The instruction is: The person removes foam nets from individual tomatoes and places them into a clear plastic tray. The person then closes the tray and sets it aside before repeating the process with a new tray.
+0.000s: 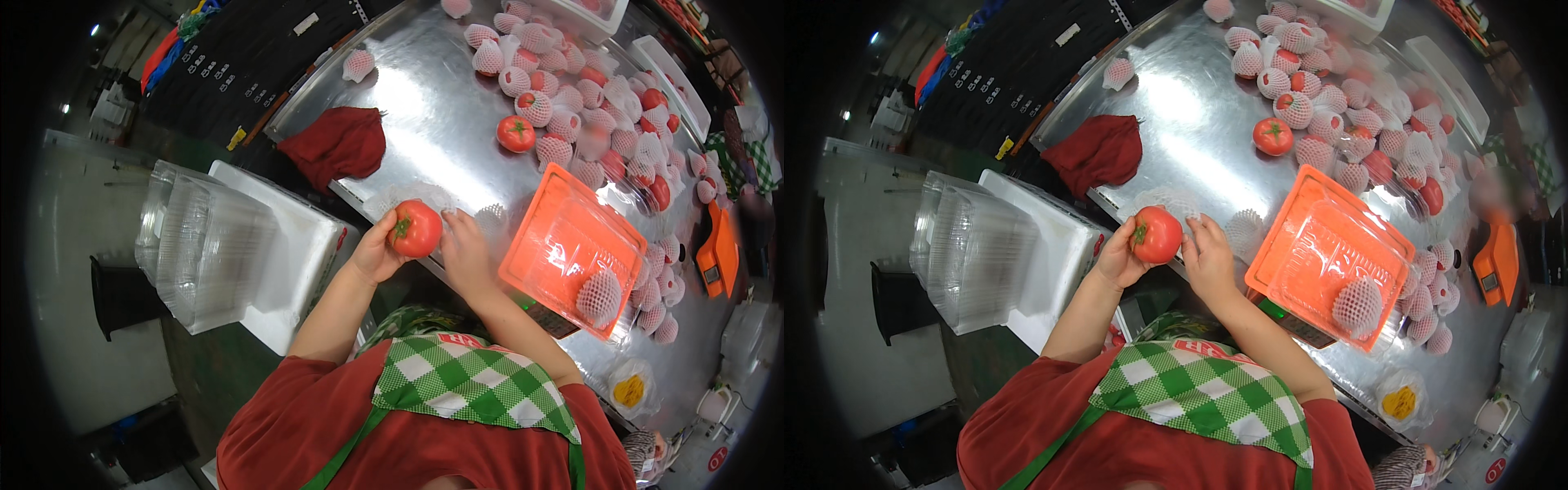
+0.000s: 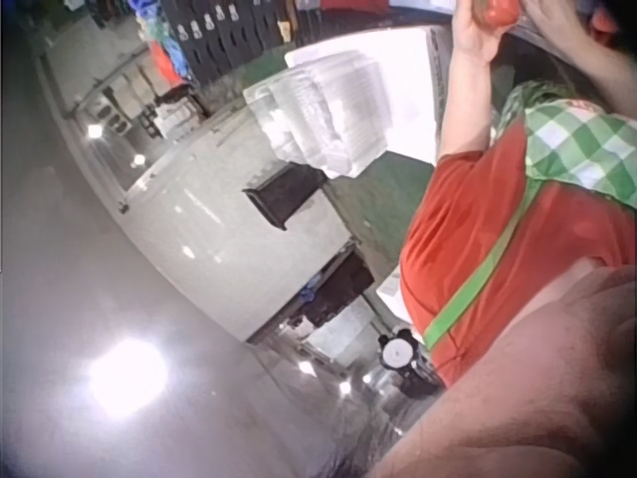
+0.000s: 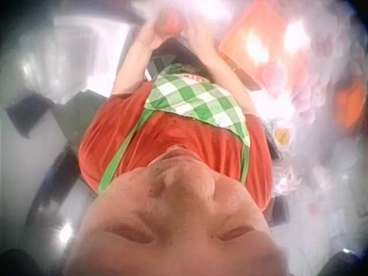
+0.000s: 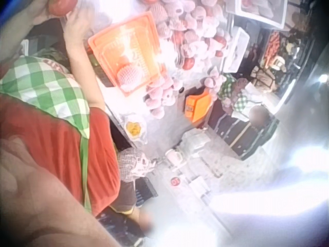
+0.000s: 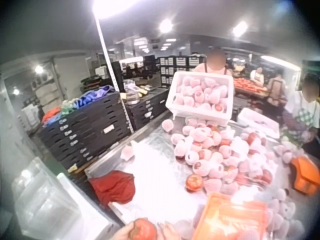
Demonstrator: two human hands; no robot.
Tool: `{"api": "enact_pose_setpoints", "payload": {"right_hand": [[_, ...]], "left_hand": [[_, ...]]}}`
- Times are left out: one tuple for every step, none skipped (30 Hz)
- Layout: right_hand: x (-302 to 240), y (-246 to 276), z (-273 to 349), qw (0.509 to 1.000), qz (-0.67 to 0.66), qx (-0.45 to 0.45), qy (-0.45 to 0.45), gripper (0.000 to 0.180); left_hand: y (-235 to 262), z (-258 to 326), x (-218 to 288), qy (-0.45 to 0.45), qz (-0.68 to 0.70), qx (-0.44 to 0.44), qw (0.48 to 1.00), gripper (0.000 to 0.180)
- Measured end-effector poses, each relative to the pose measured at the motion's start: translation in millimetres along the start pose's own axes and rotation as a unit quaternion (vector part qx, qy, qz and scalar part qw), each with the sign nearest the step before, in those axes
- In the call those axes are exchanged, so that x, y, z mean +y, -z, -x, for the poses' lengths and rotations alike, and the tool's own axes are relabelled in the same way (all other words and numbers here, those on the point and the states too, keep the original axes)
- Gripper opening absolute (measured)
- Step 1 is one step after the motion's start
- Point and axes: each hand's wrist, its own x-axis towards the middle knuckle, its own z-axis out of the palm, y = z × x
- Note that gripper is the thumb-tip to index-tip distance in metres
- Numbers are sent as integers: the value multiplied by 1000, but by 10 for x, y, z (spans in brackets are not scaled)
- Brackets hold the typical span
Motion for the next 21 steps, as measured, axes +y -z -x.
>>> {"api": "enact_pose_setpoints", "payload": {"right_hand": [[-25,13,-5,1000,-10,0,6,28],[-45,39,-13,1000,-20,0,12,25],[-72,73,-16,1000,-28,7,11,23],[-102,110,-13,999,-35,15,11,21],[-140,152,-18,999,-43,22,12,19],[-189,201,-29,997,-47,43,32,19],[-251,259,-43,995,-52,64,52,18],[-309,318,-56,992,-54,86,72,19],[-378,366,-63,991,-63,89,73,21],[-462,390,-66,990,-72,92,74,24],[-513,419,-76,989,-80,95,76,27],[-526,447,-87,990,-66,101,75,29],[-534,480,-99,990,-52,107,74,32],[-542,505,-100,990,-41,112,72,34],[-540,547,-106,990,-36,119,58,35],[-523,582,-101,991,-31,119,52,34],[-494,595,-89,992,-27,116,47,34],[-471,619,-80,992,-24,114,41,33],[-459,655,-74,992,-16,119,44,33],[-451,679,-63,991,-9,123,45,33],[-442,703,-50,991,-2,128,47,32]], "left_hand": [[-12,2,10,6,-1,-17,1000,50],[-57,1,17,5,-7,-14,1000,51],[-123,10,29,5,-13,-10,1000,52],[-163,13,32,5,-19,-7,1000,53],[-159,10,34,17,-18,-13,1000,53],[-143,8,40,29,-18,-19,999,53],[-143,1,35,42,-17,-26,999,53],[-183,-16,19,40,-62,-21,997,52],[-251,-43,1,40,-106,-20,993,51],[-325,-60,-21,39,-151,-20,988,50],[-402,-45,-42,40,-183,6,982,47],[-408,-66,-59,31,-182,17,983,46],[-398,-97,-72,22,-182,28,983,46],[-432,-120,-76,12,-182,43,982,46],[-524,-163,-49,26,-122,99,987,45],[-518,-220,22,38,-90,68,993,45],[-561,-272,33,25,-103,55,993,45],[-620,-312,42,11,-115,43,992,45],[-692,-354,23,-7,-128,59,990,45],[-774,-392,-19,-23,-141,76,987,46],[-854,-434,-69,-40,-153,93,983,46]]}}
